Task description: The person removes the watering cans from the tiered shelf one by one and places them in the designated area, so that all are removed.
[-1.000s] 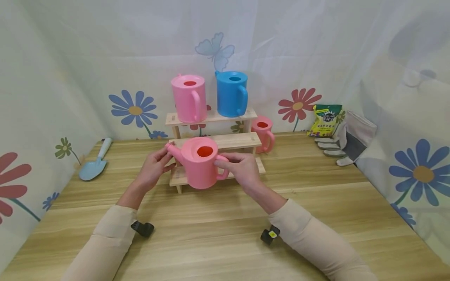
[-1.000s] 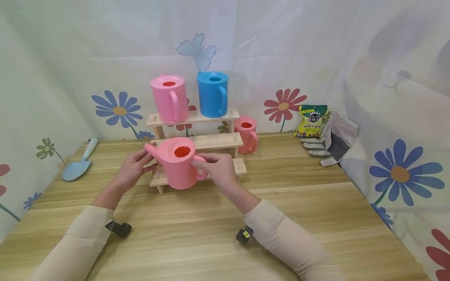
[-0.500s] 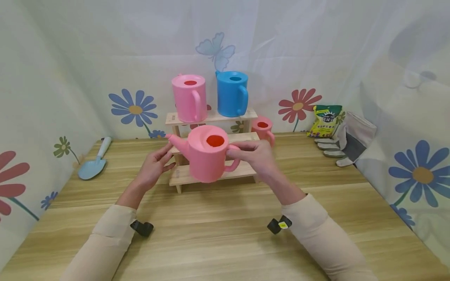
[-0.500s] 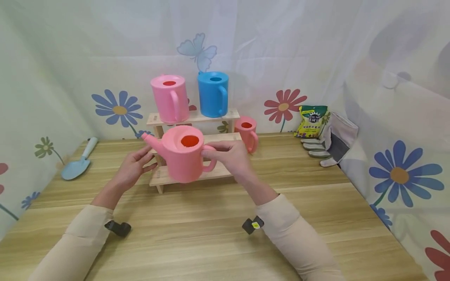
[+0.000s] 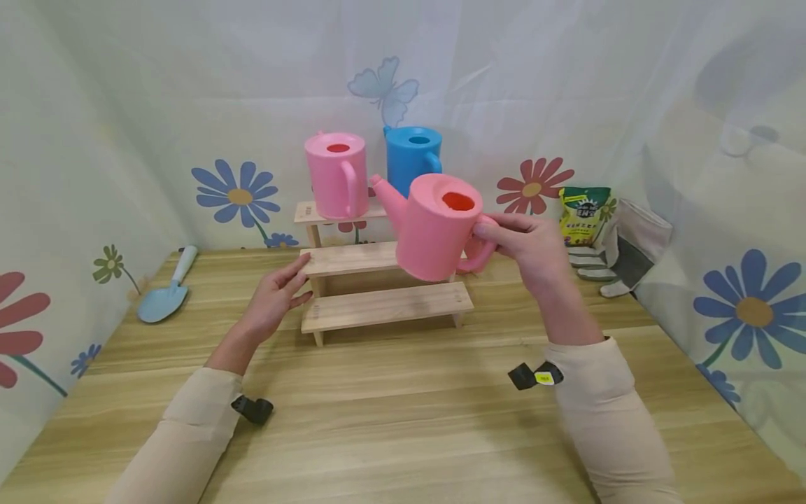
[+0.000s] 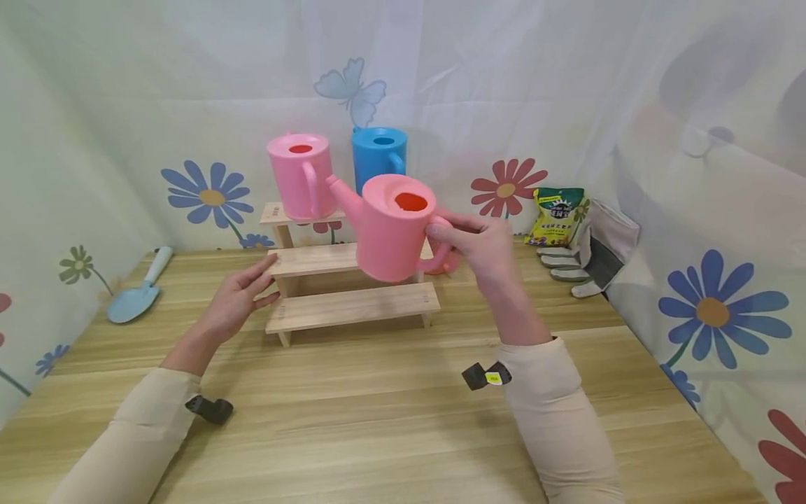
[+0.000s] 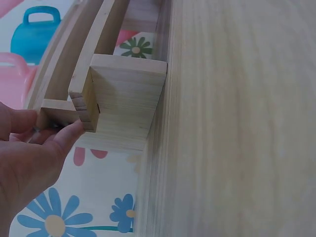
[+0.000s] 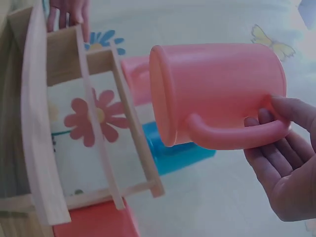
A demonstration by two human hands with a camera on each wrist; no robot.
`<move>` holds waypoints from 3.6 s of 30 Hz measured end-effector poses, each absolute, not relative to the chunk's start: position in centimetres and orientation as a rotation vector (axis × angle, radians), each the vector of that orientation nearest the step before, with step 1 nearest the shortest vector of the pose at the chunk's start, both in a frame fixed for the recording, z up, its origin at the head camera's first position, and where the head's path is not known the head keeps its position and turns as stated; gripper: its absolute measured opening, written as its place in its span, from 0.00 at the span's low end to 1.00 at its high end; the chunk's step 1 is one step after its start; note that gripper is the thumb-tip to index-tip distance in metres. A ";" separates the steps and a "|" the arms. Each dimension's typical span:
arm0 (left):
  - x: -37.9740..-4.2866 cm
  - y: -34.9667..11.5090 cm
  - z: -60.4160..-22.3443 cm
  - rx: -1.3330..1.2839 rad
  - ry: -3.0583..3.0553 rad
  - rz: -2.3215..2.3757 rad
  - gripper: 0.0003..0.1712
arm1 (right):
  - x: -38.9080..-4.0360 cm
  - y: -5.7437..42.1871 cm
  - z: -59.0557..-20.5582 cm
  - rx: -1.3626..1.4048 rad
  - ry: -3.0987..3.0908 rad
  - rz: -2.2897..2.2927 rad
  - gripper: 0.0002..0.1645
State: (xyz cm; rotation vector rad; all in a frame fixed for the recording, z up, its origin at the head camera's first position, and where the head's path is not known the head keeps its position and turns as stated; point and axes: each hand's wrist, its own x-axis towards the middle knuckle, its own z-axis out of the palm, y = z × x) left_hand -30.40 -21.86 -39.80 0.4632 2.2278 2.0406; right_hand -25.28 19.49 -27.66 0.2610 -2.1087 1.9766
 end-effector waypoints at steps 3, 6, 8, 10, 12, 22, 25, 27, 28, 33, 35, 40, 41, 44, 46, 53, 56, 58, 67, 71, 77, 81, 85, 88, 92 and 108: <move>-30.3 -22.1 -40.0 0.465 2.235 2.038 0.30 | -25.4 20.6 -27.2 0.221 -2.080 1.982 0.24; -30.2 -22.1 -40.0 0.463 2.242 2.036 0.30 | -25.6 21.9 -26.9 0.191 -1.996 2.035 0.24; -30.2 -22.1 -40.1 0.468 2.247 2.035 0.30 | -25.7 22.9 -26.7 0.165 -1.910 2.081 0.24; -30.3 -22.0 -40.0 0.470 2.250 2.038 0.30 | -26.0 23.9 -26.5 0.130 -1.832 2.103 0.24; -30.4 -21.9 -40.0 0.471 2.251 2.038 0.30 | -26.2 25.0 -26.5 0.068 -1.787 2.083 0.25; -30.5 -21.6 -39.8 0.459 2.224 2.048 0.30 | -29.3 29.1 -28.8 -0.330 -1.841 1.860 0.30; -30.4 -21.6 -40.0 0.449 2.215 2.052 0.29 | -30.6 29.6 -30.4 -0.420 -1.906 1.756 0.29; -30.4 -21.6 -40.1 0.448 2.212 2.053 0.29 | -31.3 29.9 -31.4 -0.480 -1.950 1.705 0.29; -30.4 -21.6 -40.1 0.446 2.212 2.053 0.29 | -31.6 30.0 -31.9 -0.509 -1.972 1.683 0.31; -30.3 -21.6 -39.9 0.448 2.224 2.049 0.29 | -33.0 30.6 -34.1 -0.602 -2.042 1.656 0.35; -30.3 -21.6 -39.8 0.445 2.232 2.051 0.29 | -33.5 30.7 -34.9 -0.624 -2.054 1.669 0.35; -30.3 -21.6 -39.6 0.448 2.223 2.065 0.29 | -34.6 30.5 -36.8 -0.673 -2.094 1.686 0.33; -30.3 -21.6 -39.6 0.451 2.219 2.066 0.29 | -34.7 30.5 -37.1 -0.678 -2.100 1.690 0.32; -30.3 -21.5 -39.6 0.453 2.210 2.066 0.29 | -35.2 30.4 -38.2 -0.688 -2.105 1.682 0.31; -30.3 -21.4 -39.7 0.452 2.212 2.060 0.29 | -35.4 30.2 -38.7 -0.684 -2.107 1.658 0.29; -30.4 -21.6 -39.8 0.451 2.213 2.063 0.29 | -36.1 29.0 -39.5 -0.564 -2.174 1.603 0.30; -30.4 -21.8 -39.8 0.448 2.218 2.063 0.30 | -36.1 28.4 -39.5 -0.523 -2.222 1.609 0.30; -30.4 -21.8 -39.8 0.453 2.220 2.060 0.30 | -36.1 28.2 -39.5 -0.506 -2.237 1.617 0.29; -30.6 -21.8 -39.7 0.459 2.231 2.060 0.30 | -36.5 27.5 -39.4 -0.409 -2.253 1.587 0.24; -30.6 -21.7 -39.8 0.437 2.235 2.058 0.30 | -36.6 27.5 -39.5 -0.401 -2.275 1.562 0.23; -30.5 -21.7 -39.6 0.425 2.219 2.063 0.30 | -36.8 27.6 -39.7 -0.351 -2.307 1.535 0.23; -30.4 -21.8 -39.6 0.426 2.209 2.064 0.30 | -36.8 27.7 -39.7 -0.355 -2.318 1.545 0.24; -30.4 -21.8 -39.6 0.437 2.210 2.064 0.30 | -36.6 27.8 -39.3 -0.385 -2.283 1.592 0.27; -30.4 -21.8 -39.7 0.443 2.214 2.059 0.30 | -36.4 28.0 -39.0 -0.385 -2.246 1.602 0.30; -30.4 -21.7 -39.7 0.439 2.220 2.055 0.29 | -36.1 28.2 -38.4 -0.388 -2.237 1.583 0.31; -30.5 -21.7 -39.9 0.444 2.227 2.059 0.29 | -34.1 23.8 -35.1 -0.103 -2.245 1.469 0.25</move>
